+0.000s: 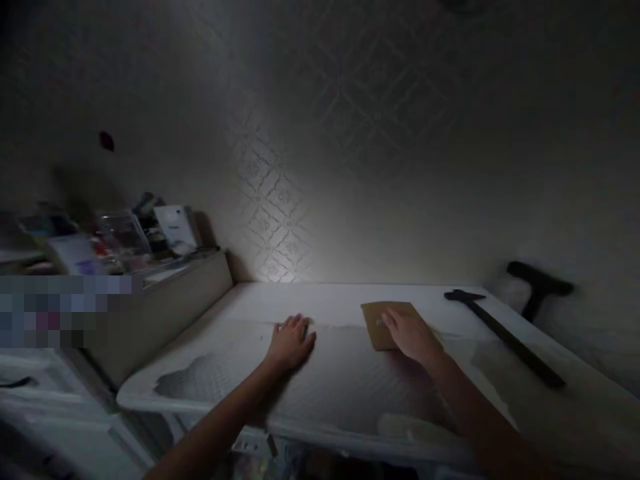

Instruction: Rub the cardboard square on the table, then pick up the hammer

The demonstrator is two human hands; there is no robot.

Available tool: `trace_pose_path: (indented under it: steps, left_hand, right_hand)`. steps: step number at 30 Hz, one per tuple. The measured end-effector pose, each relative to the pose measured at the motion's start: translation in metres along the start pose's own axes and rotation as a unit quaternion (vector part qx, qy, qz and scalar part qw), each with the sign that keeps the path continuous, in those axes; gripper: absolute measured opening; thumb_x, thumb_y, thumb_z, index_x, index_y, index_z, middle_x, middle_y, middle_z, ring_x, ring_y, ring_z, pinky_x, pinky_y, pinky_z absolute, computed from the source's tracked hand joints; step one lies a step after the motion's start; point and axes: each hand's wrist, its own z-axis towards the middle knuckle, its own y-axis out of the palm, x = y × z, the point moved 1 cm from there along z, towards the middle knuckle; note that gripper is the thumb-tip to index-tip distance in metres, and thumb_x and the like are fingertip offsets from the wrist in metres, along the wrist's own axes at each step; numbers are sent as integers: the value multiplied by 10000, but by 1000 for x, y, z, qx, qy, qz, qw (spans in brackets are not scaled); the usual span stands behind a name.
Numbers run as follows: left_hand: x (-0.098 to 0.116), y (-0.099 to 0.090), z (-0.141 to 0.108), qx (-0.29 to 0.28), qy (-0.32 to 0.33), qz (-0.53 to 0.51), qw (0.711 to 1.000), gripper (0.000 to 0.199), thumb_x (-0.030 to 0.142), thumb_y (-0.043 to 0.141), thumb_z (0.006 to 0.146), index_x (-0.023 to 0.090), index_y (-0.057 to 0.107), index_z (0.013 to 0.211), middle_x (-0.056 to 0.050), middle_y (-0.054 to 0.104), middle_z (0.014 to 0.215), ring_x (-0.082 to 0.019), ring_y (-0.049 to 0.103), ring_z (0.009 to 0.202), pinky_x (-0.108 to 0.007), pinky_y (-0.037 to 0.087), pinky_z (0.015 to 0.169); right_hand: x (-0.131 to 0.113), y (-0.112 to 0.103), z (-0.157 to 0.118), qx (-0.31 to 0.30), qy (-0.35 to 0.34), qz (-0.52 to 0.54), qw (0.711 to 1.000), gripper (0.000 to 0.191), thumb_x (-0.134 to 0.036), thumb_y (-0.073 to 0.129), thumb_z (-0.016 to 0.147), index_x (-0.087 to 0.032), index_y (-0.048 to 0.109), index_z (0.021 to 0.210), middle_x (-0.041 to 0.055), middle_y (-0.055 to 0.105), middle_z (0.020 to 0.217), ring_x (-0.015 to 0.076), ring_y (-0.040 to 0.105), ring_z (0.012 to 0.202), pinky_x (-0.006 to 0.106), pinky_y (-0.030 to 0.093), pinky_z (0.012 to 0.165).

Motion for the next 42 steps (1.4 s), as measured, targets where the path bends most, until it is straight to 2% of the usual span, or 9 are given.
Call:
trace_pose_path:
  steps: [4, 6, 8, 13, 18, 23, 28, 37, 42]
  left_hand:
    - [-1, 2, 0, -2, -11, -9, 1000, 501, 460, 299, 904, 217, 409, 1328, -87, 399, 1412, -281, 335, 1296, -523, 236, 1054]
    - [-2, 1, 0, -4, -14, -16, 1000, 521, 481, 287, 907, 214, 395, 1342, -87, 393, 1418, -281, 327, 1304, -520, 235, 1058]
    - [-2, 0, -1, -1, -11, -29, 1000, 521, 488, 276, 912, 217, 400, 1339, -86, 401, 1413, -270, 336, 1302, -520, 232, 1062]
    - [-4, -4, -1, 3, 10, -82, 997, 521, 472, 339, 901, 206, 399, 1344, -91, 452, 1374, -251, 371, 1281, -488, 251, 1066]
    - [-4, -8, 12, 14, 62, -121, 991, 419, 387, 416, 881, 229, 511, 1258, -71, 569, 1248, -239, 487, 1175, -421, 327, 1024]
    - [-3, -16, 49, -56, 138, -168, 975, 380, 282, 577, 765, 206, 625, 1134, -48, 650, 1105, -200, 596, 992, -279, 426, 900]
    - [-8, -19, 78, -126, 109, -197, 966, 226, 262, 665, 671, 170, 718, 870, -20, 702, 886, -175, 628, 812, -224, 461, 740]
    - [-9, -3, 70, -65, 127, -312, 939, 142, 166, 618, 692, 147, 715, 795, -25, 700, 844, -139, 619, 798, -209, 448, 768]
    - [-19, -4, 78, -68, 54, -310, 947, 188, 237, 571, 757, 144, 713, 836, -29, 709, 813, -154, 637, 771, -227, 466, 723]
  right_hand:
    - [-83, 7, 16, -87, -40, -54, 994, 461, -357, 259, 934, -167, 520, 1262, 139, 656, 1084, 262, 627, 957, 392, 455, 830]
    - [-115, 7, 21, -88, -72, -83, 990, 428, -324, 282, 931, -172, 530, 1245, 147, 684, 975, 274, 649, 874, 390, 469, 757]
    - [-132, 8, 24, -78, -72, -97, 990, 384, -245, 316, 910, -162, 566, 1189, 153, 691, 894, 281, 656, 818, 381, 472, 705]
    - [-115, 23, 30, -31, -27, -48, 998, 345, -197, 383, 868, -170, 620, 1116, 156, 675, 960, 272, 639, 864, 370, 475, 722]
    - [-95, 41, 36, 15, -75, 50, 996, 356, -174, 410, 860, -163, 589, 1168, 124, 635, 1108, 236, 555, 1053, 360, 429, 898]
    - [-94, 49, 39, 12, -116, 79, 990, 368, -148, 419, 852, -127, 570, 1187, 109, 599, 1188, 228, 499, 1128, 359, 380, 982]
    - [-91, 51, 38, 18, -118, 74, 990, 348, -150, 447, 836, -148, 592, 1152, 98, 603, 1178, 229, 498, 1124, 376, 381, 989]
    - [-85, 54, 39, 12, -129, 98, 987, 312, -149, 462, 824, -151, 618, 1094, 96, 618, 1142, 213, 521, 1088, 372, 387, 980]
    - [-82, 53, 38, 9, -125, 110, 986, 299, -155, 458, 830, -154, 631, 1074, 97, 618, 1150, 213, 523, 1094, 382, 379, 988]
